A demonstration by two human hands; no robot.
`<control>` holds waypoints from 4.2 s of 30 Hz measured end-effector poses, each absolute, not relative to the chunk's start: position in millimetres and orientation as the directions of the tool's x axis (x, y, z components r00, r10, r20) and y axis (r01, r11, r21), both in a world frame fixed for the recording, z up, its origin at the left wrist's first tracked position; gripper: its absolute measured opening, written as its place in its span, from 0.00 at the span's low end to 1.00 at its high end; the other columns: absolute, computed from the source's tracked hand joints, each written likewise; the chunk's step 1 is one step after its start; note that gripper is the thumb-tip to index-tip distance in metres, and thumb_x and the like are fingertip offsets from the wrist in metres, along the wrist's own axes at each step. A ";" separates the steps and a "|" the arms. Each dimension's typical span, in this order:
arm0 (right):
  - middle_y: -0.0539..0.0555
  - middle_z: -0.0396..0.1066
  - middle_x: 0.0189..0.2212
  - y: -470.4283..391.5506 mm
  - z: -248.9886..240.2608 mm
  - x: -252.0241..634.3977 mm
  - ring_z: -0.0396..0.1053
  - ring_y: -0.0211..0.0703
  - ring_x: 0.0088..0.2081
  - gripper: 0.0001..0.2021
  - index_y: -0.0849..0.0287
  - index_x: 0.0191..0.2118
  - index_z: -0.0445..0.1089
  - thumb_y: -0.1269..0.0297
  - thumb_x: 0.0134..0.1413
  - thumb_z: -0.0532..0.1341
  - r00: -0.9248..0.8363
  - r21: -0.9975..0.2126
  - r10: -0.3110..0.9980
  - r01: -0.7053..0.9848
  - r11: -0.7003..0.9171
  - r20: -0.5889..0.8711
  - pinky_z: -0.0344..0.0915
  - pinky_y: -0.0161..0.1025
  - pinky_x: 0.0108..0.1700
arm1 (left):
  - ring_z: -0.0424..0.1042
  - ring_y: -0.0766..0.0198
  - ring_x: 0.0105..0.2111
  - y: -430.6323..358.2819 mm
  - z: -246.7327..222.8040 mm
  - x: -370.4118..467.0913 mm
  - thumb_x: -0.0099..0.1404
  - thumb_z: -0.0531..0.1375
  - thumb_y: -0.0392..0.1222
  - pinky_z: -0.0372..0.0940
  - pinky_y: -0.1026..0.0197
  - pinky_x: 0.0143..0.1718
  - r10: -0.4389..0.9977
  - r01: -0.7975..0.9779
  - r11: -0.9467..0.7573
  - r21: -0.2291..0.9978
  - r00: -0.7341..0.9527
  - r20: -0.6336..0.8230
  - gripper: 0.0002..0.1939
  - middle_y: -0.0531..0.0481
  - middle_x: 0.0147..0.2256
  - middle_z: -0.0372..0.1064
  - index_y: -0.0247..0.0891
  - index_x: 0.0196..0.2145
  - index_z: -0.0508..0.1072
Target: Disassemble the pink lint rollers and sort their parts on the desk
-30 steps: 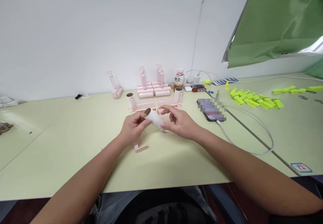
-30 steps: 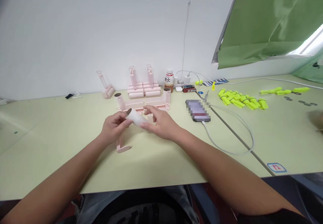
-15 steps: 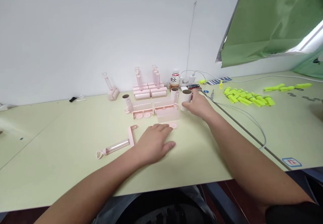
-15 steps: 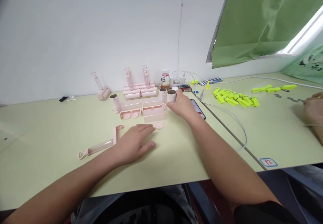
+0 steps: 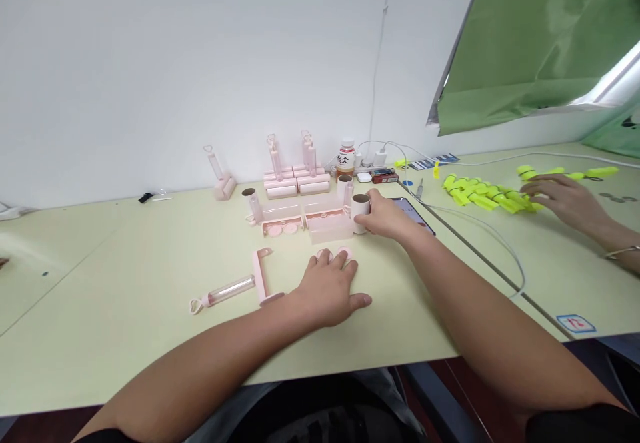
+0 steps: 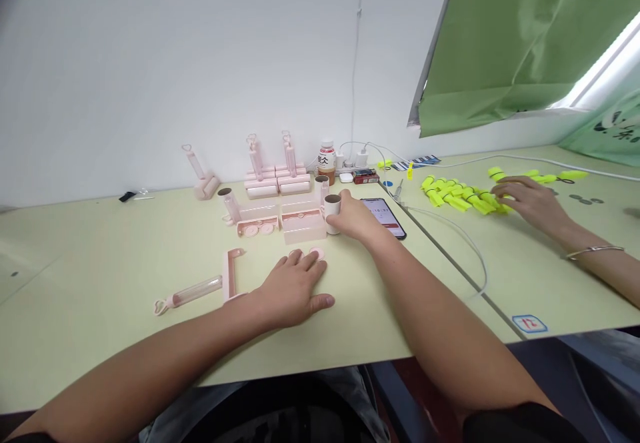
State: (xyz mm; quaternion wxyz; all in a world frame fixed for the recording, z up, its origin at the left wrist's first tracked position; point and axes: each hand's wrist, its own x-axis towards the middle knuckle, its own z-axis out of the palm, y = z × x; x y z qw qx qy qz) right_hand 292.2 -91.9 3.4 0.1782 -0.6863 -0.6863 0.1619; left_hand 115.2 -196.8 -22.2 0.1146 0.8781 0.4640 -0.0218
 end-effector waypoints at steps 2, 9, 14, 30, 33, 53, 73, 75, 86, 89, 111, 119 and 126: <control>0.60 0.74 0.40 -91.6 3.3 293.0 0.72 0.52 0.36 0.25 0.59 0.50 0.59 0.60 0.44 0.61 0.002 -0.464 1.000 0.886 0.013 0.031 0.59 0.37 0.29 | 0.50 0.37 0.63 -198.1 -24.5 113.0 0.65 0.50 0.62 0.51 0.38 0.60 0.803 0.810 -0.561 0.172 0.583 -0.123 0.35 0.39 0.67 0.47 0.37 0.62 0.60; 0.59 0.73 0.42 -91.4 2.5 301.3 0.71 0.51 0.37 0.33 0.57 0.58 0.57 0.60 0.44 0.62 -0.059 -0.462 0.994 0.882 0.094 0.089 0.61 0.38 0.32 | 0.60 0.44 0.58 -195.6 -7.6 97.4 0.68 0.52 0.54 0.56 0.42 0.58 0.767 0.756 -0.638 0.146 0.640 0.043 0.25 0.39 0.59 0.62 0.37 0.56 0.66; 0.58 0.73 0.44 -94.5 6.4 303.8 0.71 0.50 0.38 0.23 0.54 0.51 0.65 0.57 0.46 0.61 -0.093 -0.493 0.990 0.860 0.133 0.104 0.62 0.38 0.33 | 0.71 0.54 0.38 -182.6 40.9 31.7 0.67 0.49 0.43 0.64 0.55 0.37 0.916 0.880 -0.401 0.255 0.376 0.142 0.14 0.44 0.40 0.73 0.39 0.41 0.72; 0.56 0.71 0.41 -126.8 23.7 277.0 0.67 0.43 0.33 0.15 0.57 0.45 0.67 0.58 0.53 0.59 0.100 -0.718 0.860 0.603 0.347 0.500 0.65 0.43 0.39 | 0.66 0.62 0.28 -189.0 20.2 -35.4 0.60 0.57 0.47 0.58 0.62 0.29 0.894 0.829 -0.311 0.466 0.421 -0.152 0.09 0.51 0.31 0.69 0.40 0.34 0.68; 0.53 0.70 0.31 -144.5 16.3 248.9 0.67 0.41 0.31 0.12 0.59 0.36 0.67 0.54 0.55 0.59 -0.312 -0.901 0.915 0.264 0.344 0.257 0.65 0.39 0.34 | 0.69 0.60 0.33 -185.5 33.4 -18.2 0.60 0.59 0.45 0.63 0.61 0.34 0.857 0.684 -0.405 0.606 0.516 -0.009 0.13 0.50 0.36 0.71 0.40 0.42 0.69; 0.43 0.53 0.16 -166.2 -0.4 228.5 0.53 0.32 0.20 0.22 0.58 0.22 0.55 0.48 0.59 0.57 -0.762 -0.810 0.647 0.368 0.457 0.018 0.47 0.33 0.24 | 0.60 0.67 0.24 -172.1 -8.5 10.7 0.54 0.60 0.42 0.53 0.65 0.24 0.924 0.757 -0.356 0.548 0.372 0.086 0.09 0.56 0.24 0.62 0.39 0.29 0.62; 0.57 0.77 0.41 -197.0 38.4 268.6 0.72 0.52 0.40 0.17 0.56 0.43 0.74 0.51 0.62 0.53 -0.521 -0.320 0.825 0.760 0.566 0.220 0.65 0.44 0.39 | 0.70 0.63 0.28 -152.0 -5.9 34.9 0.63 0.56 0.40 0.56 0.63 0.29 0.744 0.696 -0.660 0.283 0.657 0.122 0.08 0.51 0.30 0.75 0.40 0.37 0.75; 0.62 0.76 0.44 -212.0 17.1 258.0 0.73 0.57 0.44 0.19 0.60 0.48 0.73 0.53 0.61 0.55 -0.620 -0.253 0.774 0.734 0.631 0.131 0.67 0.48 0.43 | 0.70 0.61 0.29 -147.8 -7.0 37.6 0.63 0.56 0.40 0.56 0.63 0.28 0.734 0.695 -0.674 0.251 0.668 0.122 0.08 0.50 0.31 0.75 0.39 0.36 0.75; 0.70 0.42 0.68 -203.9 -45.4 241.2 0.38 0.77 0.67 0.43 0.73 0.69 0.47 0.41 0.60 0.52 -0.626 -0.136 0.776 0.778 0.614 -0.079 0.47 0.67 0.64 | 0.71 0.60 0.29 -140.0 -15.3 43.2 0.64 0.55 0.45 0.55 0.62 0.27 0.771 0.751 -0.632 0.192 0.635 0.055 0.10 0.49 0.32 0.76 0.40 0.34 0.75; 0.71 0.37 0.69 -211.7 -44.9 239.3 0.33 0.77 0.67 0.46 0.74 0.69 0.47 0.38 0.58 0.51 -0.619 -0.133 0.776 0.785 0.606 -0.117 0.43 0.66 0.65 | 0.71 0.60 0.29 -139.4 -16.6 43.6 0.64 0.55 0.44 0.56 0.62 0.28 0.764 0.742 -0.639 0.205 0.643 0.055 0.11 0.48 0.32 0.76 0.40 0.34 0.76; 0.64 0.23 0.70 -197.4 -45.1 237.1 0.20 0.83 0.66 0.47 0.55 0.71 0.37 0.32 0.55 0.49 -0.605 -0.242 0.772 0.792 0.560 -0.195 0.30 0.75 0.61 | 0.70 0.60 0.29 -150.9 -3.4 45.0 0.62 0.56 0.40 0.54 0.62 0.27 0.751 0.709 -0.653 0.266 0.652 0.105 0.12 0.50 0.31 0.74 0.41 0.43 0.73; 0.65 0.32 0.71 -193.0 -51.3 243.0 0.23 0.74 0.68 0.43 0.59 0.71 0.41 0.40 0.58 0.53 -0.665 -0.311 0.746 0.719 0.621 -0.048 0.31 0.70 0.64 | 0.62 0.68 0.23 -181.4 26.2 36.9 0.64 0.60 0.46 0.56 0.64 0.26 0.756 0.468 -0.642 0.608 0.518 0.400 0.12 0.54 0.22 0.63 0.37 0.26 0.68; 0.60 0.71 0.47 -201.1 -22.1 225.6 0.68 0.50 0.50 0.24 0.59 0.54 0.61 0.47 0.59 0.58 -0.663 -0.831 0.704 0.221 0.510 0.255 0.65 0.47 0.50 | 0.67 0.65 0.25 -196.0 31.2 52.0 0.64 0.57 0.61 0.65 0.59 0.31 0.825 -0.353 -0.460 0.814 0.168 0.540 0.22 0.54 0.23 0.64 0.39 0.26 0.62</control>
